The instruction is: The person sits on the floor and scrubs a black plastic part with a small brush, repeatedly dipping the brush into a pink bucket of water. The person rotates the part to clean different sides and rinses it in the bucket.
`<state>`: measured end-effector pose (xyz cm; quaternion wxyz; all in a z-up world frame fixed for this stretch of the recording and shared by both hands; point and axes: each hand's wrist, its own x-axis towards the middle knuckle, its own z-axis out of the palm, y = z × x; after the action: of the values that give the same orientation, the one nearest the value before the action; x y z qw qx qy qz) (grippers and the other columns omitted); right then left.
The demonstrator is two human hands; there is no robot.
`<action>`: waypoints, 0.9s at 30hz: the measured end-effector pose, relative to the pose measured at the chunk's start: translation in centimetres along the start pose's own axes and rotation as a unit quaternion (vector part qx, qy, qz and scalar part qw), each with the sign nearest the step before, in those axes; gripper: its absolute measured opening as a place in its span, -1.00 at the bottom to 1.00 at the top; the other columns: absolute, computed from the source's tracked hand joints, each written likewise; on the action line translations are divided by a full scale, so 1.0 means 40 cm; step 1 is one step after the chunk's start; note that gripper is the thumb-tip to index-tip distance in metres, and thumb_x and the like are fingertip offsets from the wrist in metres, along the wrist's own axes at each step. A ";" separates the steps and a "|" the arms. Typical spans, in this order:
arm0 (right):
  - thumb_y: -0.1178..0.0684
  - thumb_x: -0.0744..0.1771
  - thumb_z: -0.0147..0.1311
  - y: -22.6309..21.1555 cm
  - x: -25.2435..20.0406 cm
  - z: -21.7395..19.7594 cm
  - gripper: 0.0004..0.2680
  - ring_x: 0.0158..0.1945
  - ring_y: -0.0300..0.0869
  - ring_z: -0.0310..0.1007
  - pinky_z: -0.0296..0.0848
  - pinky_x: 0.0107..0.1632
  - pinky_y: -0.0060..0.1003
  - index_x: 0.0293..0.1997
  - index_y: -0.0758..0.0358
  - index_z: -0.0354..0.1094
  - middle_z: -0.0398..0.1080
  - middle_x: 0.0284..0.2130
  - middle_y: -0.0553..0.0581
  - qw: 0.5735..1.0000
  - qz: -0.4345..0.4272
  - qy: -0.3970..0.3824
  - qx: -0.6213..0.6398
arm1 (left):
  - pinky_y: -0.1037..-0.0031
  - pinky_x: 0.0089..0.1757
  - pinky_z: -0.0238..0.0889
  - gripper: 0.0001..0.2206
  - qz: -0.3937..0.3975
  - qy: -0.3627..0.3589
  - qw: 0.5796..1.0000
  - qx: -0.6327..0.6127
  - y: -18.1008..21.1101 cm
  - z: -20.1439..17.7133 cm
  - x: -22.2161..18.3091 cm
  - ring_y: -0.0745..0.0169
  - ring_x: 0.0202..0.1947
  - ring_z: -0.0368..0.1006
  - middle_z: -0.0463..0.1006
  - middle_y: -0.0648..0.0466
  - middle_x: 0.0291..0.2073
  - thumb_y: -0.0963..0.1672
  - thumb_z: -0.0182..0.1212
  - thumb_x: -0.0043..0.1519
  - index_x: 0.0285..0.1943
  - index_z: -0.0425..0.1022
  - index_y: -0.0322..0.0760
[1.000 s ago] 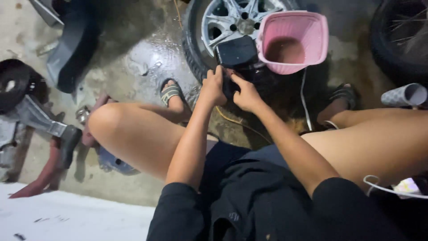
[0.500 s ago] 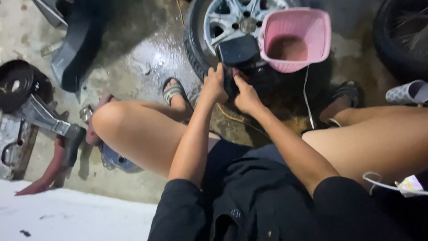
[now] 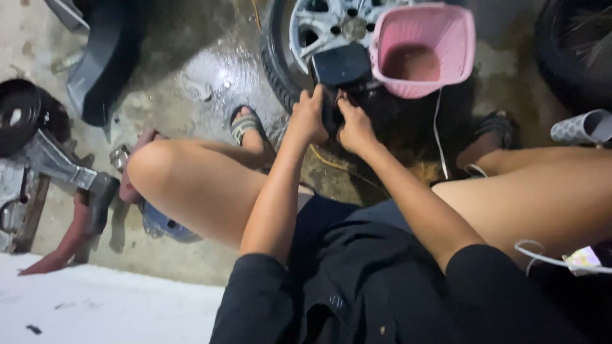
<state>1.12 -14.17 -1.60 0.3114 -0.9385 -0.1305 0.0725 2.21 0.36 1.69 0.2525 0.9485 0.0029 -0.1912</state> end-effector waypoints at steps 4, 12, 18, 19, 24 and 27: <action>0.24 0.32 0.00 0.213 0.084 0.090 -0.61 0.19 0.16 0.45 0.45 0.21 -0.01 0.34 0.16 0.33 0.46 0.12 0.29 0.998 0.022 0.041 0.048 | -0.30 -0.06 0.45 -0.06 0.067 0.058 0.996 0.011 0.000 0.000 -0.035 -0.67 0.04 0.42 0.33 -0.38 0.09 -0.28 0.52 -0.24 0.43 0.14 -0.25; 0.28 0.30 0.18 0.277 0.083 -0.058 -0.67 0.02 0.00 0.53 0.56 -0.07 -0.13 0.20 0.32 0.32 0.47 -0.02 0.30 0.927 -0.057 0.132 0.346 | -0.23 0.01 0.37 -0.22 0.130 0.195 0.947 -0.221 0.001 -0.030 -0.129 -0.63 0.03 0.44 0.44 -0.29 0.01 -0.30 0.44 -0.23 0.28 0.36 -0.11; 0.26 0.43 0.17 -0.005 -0.076 -0.413 -0.76 0.00 0.05 0.59 0.76 -0.13 -0.14 0.17 0.28 0.16 0.40 0.00 0.32 0.890 -0.093 0.183 0.407 | 0.31 0.11 0.24 -0.31 0.182 0.316 0.894 -0.261 0.020 -0.137 -0.259 -0.02 0.12 0.35 0.42 -0.06 0.11 -0.18 0.39 -0.13 0.28 0.31 -0.15; 0.26 0.43 0.17 0.001 -0.076 -0.419 -0.76 0.00 0.05 0.59 0.76 -0.13 -0.14 0.17 0.28 0.16 0.40 0.00 0.32 0.890 -0.096 0.184 0.406 | 0.31 0.11 0.24 -0.31 0.185 0.319 0.892 -0.261 0.034 -0.143 -0.267 -0.02 0.12 0.35 0.42 -0.06 0.11 -0.18 0.39 -0.13 0.28 0.31 -0.15; 0.18 0.35 0.26 -0.023 -0.092 -0.444 -0.73 0.10 0.06 0.50 0.82 0.02 -0.07 0.13 0.33 0.30 0.33 0.02 0.21 0.825 -0.045 0.250 0.505 | 0.52 0.14 0.27 -0.30 0.172 0.360 0.786 -0.473 0.077 -0.134 -0.280 0.25 0.11 0.40 0.39 0.00 0.12 -0.11 0.54 -0.04 0.28 0.22 -0.09; 0.18 0.41 0.34 0.094 -0.042 -0.378 -0.75 -0.24 0.17 0.62 0.76 -0.35 0.09 0.09 0.26 0.25 0.37 -0.16 0.29 0.811 -0.064 0.316 0.487 | 0.28 0.08 0.35 -0.15 0.184 0.372 0.735 -0.537 0.062 -0.077 -0.218 0.04 0.09 0.42 0.47 -0.05 0.03 -0.23 0.67 -0.18 0.35 0.30 -0.05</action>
<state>3.54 -26.13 8.23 0.7560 -0.6243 -0.0326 -0.1942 -4.52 0.46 8.53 0.7289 0.6329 0.0245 0.2598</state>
